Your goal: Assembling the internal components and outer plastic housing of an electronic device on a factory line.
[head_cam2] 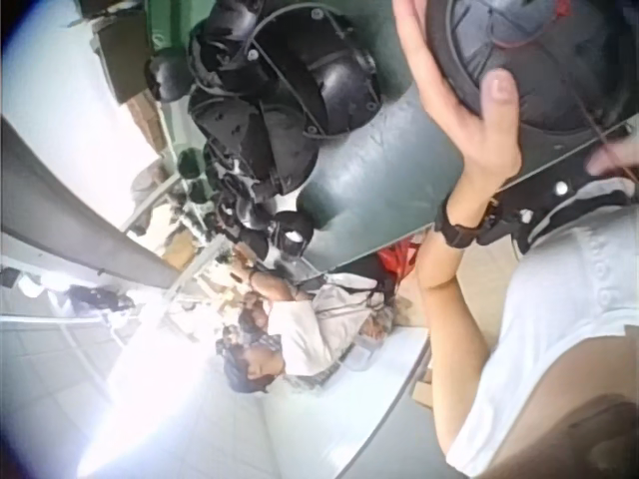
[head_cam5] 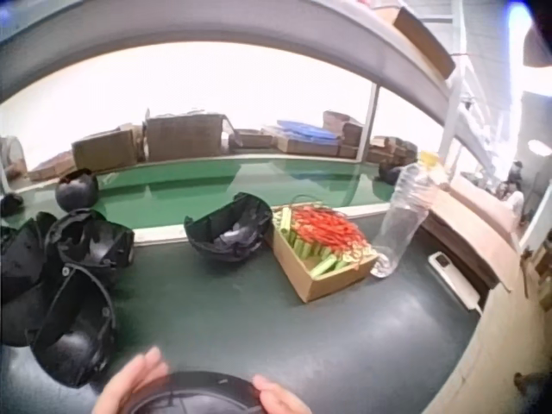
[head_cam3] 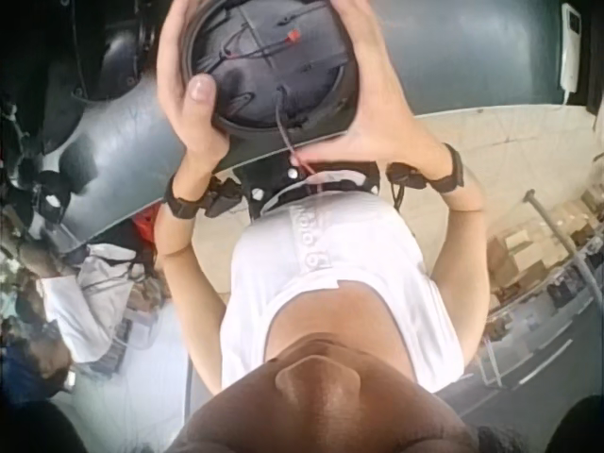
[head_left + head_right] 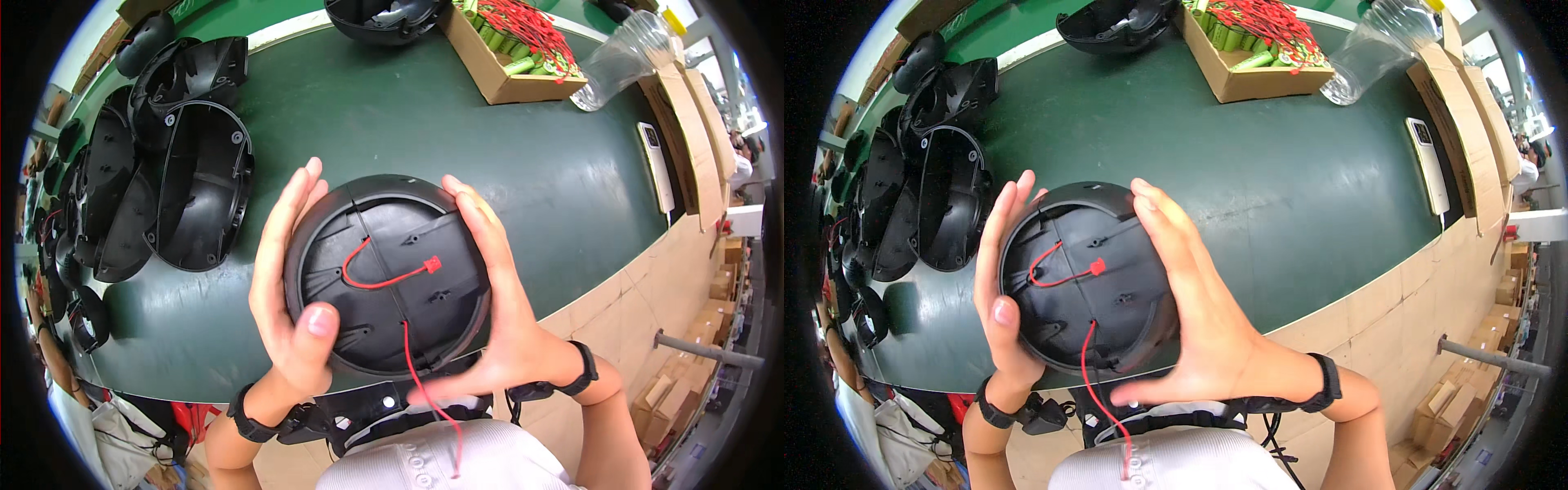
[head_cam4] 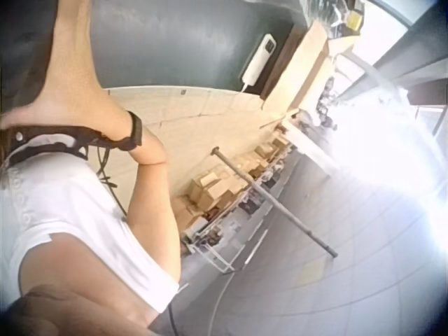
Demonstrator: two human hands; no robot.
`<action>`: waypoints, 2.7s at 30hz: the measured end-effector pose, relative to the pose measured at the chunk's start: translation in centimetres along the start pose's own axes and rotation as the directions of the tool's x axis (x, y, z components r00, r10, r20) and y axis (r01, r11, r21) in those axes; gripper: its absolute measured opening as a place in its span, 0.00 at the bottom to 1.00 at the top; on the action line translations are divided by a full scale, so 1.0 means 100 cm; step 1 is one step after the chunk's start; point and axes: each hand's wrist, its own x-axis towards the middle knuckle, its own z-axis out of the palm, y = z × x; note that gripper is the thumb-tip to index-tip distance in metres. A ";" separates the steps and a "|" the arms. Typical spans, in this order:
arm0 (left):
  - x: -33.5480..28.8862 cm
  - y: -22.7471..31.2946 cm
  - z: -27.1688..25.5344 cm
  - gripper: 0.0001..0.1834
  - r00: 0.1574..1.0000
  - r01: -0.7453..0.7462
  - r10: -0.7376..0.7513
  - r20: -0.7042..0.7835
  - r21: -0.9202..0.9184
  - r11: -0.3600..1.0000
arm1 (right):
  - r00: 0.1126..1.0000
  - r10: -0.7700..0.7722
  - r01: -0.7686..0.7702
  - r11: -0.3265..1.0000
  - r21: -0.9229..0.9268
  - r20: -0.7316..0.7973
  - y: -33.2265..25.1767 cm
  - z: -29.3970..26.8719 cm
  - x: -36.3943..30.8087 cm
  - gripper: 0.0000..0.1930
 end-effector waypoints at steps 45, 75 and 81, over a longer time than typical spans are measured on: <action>-0.021 -0.002 -0.007 0.72 0.965 -0.219 0.212 0.157 0.032 0.975 | 0.904 0.220 -0.020 0.878 0.478 -0.366 0.012 0.033 -0.006 0.48; -0.033 0.032 -0.016 0.30 0.987 -0.061 0.061 -0.148 0.002 0.998 | 0.920 -0.238 0.177 0.961 -0.212 -0.312 -0.025 0.031 0.000 0.51; -0.016 0.036 -0.021 0.21 0.987 -0.154 0.147 0.070 0.113 0.982 | 0.981 -0.036 0.122 0.877 0.465 -0.191 -0.014 0.019 0.031 0.19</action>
